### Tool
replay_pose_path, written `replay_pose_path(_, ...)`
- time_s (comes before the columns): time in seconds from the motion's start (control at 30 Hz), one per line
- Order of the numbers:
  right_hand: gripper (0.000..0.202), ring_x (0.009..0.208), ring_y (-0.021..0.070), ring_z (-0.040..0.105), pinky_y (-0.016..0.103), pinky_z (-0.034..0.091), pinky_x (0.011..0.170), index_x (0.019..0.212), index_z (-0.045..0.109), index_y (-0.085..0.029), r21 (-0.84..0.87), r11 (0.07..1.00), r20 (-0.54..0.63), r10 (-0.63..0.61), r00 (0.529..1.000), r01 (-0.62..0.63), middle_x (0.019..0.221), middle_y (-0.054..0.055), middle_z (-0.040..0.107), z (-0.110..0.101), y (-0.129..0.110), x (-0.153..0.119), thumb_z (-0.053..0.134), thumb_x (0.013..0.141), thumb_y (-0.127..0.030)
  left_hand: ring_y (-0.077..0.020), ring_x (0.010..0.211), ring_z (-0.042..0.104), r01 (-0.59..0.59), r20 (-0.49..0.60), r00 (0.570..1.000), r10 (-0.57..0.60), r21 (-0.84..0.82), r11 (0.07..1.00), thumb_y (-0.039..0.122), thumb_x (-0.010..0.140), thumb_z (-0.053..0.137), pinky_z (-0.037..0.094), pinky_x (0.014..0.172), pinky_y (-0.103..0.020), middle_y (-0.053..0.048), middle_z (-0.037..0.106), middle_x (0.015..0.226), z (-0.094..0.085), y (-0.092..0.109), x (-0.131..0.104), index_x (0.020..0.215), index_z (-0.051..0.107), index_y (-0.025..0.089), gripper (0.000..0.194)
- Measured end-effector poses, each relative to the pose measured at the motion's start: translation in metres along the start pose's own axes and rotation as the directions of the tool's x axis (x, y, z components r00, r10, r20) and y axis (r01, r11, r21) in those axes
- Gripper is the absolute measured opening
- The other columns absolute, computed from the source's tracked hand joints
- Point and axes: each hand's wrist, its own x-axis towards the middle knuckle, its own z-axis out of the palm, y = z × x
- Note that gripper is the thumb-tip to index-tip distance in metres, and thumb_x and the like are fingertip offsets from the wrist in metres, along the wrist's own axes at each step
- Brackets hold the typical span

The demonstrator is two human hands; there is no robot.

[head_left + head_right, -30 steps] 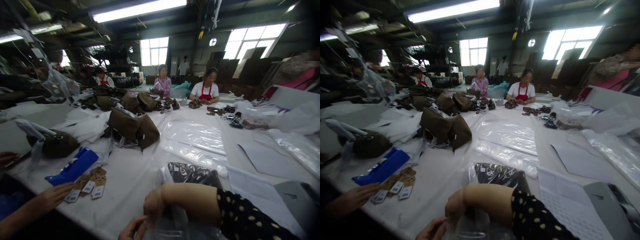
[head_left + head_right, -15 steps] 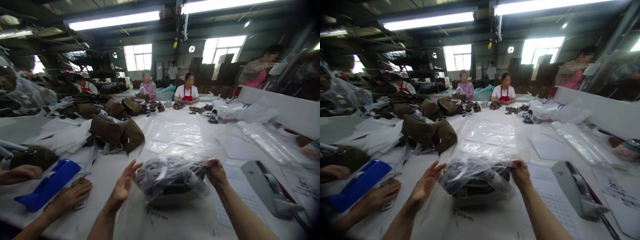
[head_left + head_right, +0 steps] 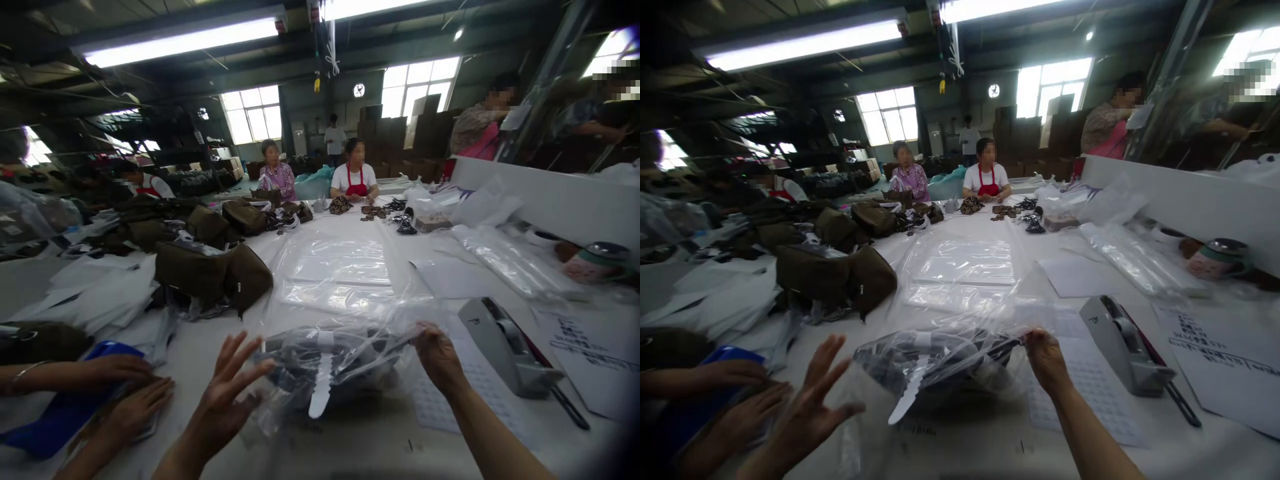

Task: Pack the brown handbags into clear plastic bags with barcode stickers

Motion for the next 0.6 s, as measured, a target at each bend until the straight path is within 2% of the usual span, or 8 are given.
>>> replay_pose_path(0.1, 0.061, 0.104, 0.0228, 0.054, 0.046, 0.04, 0.093, 0.121, 0.045, -0.033, -0.063, 0.953, -0.074, -0.301, 0.951, 0.296, 0.111, 0.005, 0.054, -0.007, -0.042, -0.001, 0.067, 0.068, -0.056, -0.0272, 0.112, 0.055, -0.05, -0.077, 0.997, 0.021, -0.399, 0.916, 0.038, 0.079, 0.061, 0.029, 0.106, -0.052, -0.006, 0.07, 0.1, 0.017, 0.02, 0.021, 0.09, 0.072, 0.027, 0.019)
replay_pose_path(0.17, 0.085, 0.124, 0.027, 0.038, 0.051, 0.028, 0.103, 0.133, 0.033, -0.037, -0.257, 0.736, 0.036, -0.64, 0.767, 0.626, 0.133, 0.005, 0.041, -0.006, -0.087, -0.002, 0.077, 0.061, -0.047, -0.0251, 0.097, 0.063, 0.017, -0.182, 0.967, -0.18, -0.657, 0.754, 0.047, 0.084, 0.053, 0.042, 0.098, -0.047, -0.008, 0.072, 0.088, 0.023, 0.028, 0.037, 0.083, 0.072, 0.021, 0.032)
replay_pose_path(0.2, 0.091, 0.127, 0.0296, 0.034, 0.053, 0.024, 0.105, 0.134, 0.033, -0.038, -0.349, 0.562, 0.207, -0.735, 0.646, 0.75, 0.137, 0.005, 0.037, -0.002, -0.11, -0.003, 0.081, 0.057, -0.043, -0.0247, 0.093, 0.064, 0.045, -0.202, 0.938, -0.283, -0.737, 0.674, 0.05, 0.083, 0.052, 0.047, 0.093, -0.044, -0.009, 0.072, 0.086, 0.025, 0.029, 0.044, 0.08, 0.073, 0.019, 0.037)
replay_pose_path(0.27, 0.088, 0.125, 0.0318, 0.036, 0.053, 0.024, 0.106, 0.133, 0.037, -0.037, -0.428, 0.258, 0.61, -0.625, 0.488, 0.866, 0.132, 0.006, 0.045, 0.015, -0.149, -0.004, 0.082, 0.057, -0.038, -0.0243, 0.087, 0.065, 0.089, -0.181, 0.899, -0.399, -0.815, 0.572, 0.054, 0.08, 0.055, 0.05, 0.088, -0.04, -0.009, 0.072, 0.082, 0.028, 0.028, 0.053, 0.075, 0.073, 0.018, 0.041)
replay_pose_path(0.33, 0.076, 0.112, 0.0279, 0.049, 0.051, 0.025, 0.105, 0.133, 0.039, -0.032, -0.449, 0.135, 0.816, -0.34, 0.467, 0.883, 0.113, 0.007, 0.059, 0.039, -0.171, 0.001, 0.077, 0.067, -0.03, -0.0226, 0.082, 0.066, 0.096, -0.169, 0.89, -0.423, -0.838, 0.537, 0.057, 0.076, 0.057, 0.051, 0.087, -0.037, -0.007, 0.071, 0.076, 0.031, 0.025, 0.057, 0.072, 0.073, 0.019, 0.042)
replay_pose_path(0.4, 0.06, 0.097, 0.0238, 0.056, 0.049, 0.029, 0.103, 0.127, 0.048, -0.027, -0.483, 0.093, 0.86, -0.14, 0.491, 0.871, 0.095, 0.005, 0.063, 0.061, -0.175, 0.011, 0.071, 0.073, -0.022, -0.0214, 0.082, 0.065, 0.083, -0.17, 0.892, -0.418, -0.849, 0.522, 0.059, 0.075, 0.057, 0.051, 0.086, -0.033, -0.006, 0.071, 0.074, 0.033, 0.022, 0.057, 0.072, 0.073, 0.019, 0.043)
replay_pose_path(0.5, 0.055, 0.111, 0.0281, 0.049, 0.05, 0.03, 0.101, 0.122, 0.054, -0.023, -0.483, 0.085, 0.868, -0.086, 0.489, 0.872, 0.109, 0.01, 0.059, 0.085, -0.165, 0.032, 0.073, 0.071, -0.027, -0.0216, 0.083, 0.066, 0.039, -0.199, 0.882, -0.428, -0.873, 0.486, 0.059, 0.071, 0.062, 0.052, 0.082, -0.031, -0.005, 0.07, 0.07, 0.036, 0.021, 0.054, 0.069, 0.073, 0.019, 0.042)
replay_pose_path(0.6, 0.034, 0.121, 0.0276, 0.044, 0.053, 0.023, 0.105, 0.106, 0.063, -0.026, -0.365, 0.226, 0.926, -0.007, 0.376, 0.903, 0.112, 0.007, 0.06, 0.101, -0.152, 0.05, 0.07, 0.074, -0.037, -0.0207, 0.077, 0.066, 0.028, -0.205, 0.86, -0.466, -0.895, 0.445, 0.06, 0.067, 0.065, 0.054, 0.079, -0.031, -0.004, 0.07, 0.066, 0.038, 0.023, 0.053, 0.066, 0.072, 0.019, 0.042)
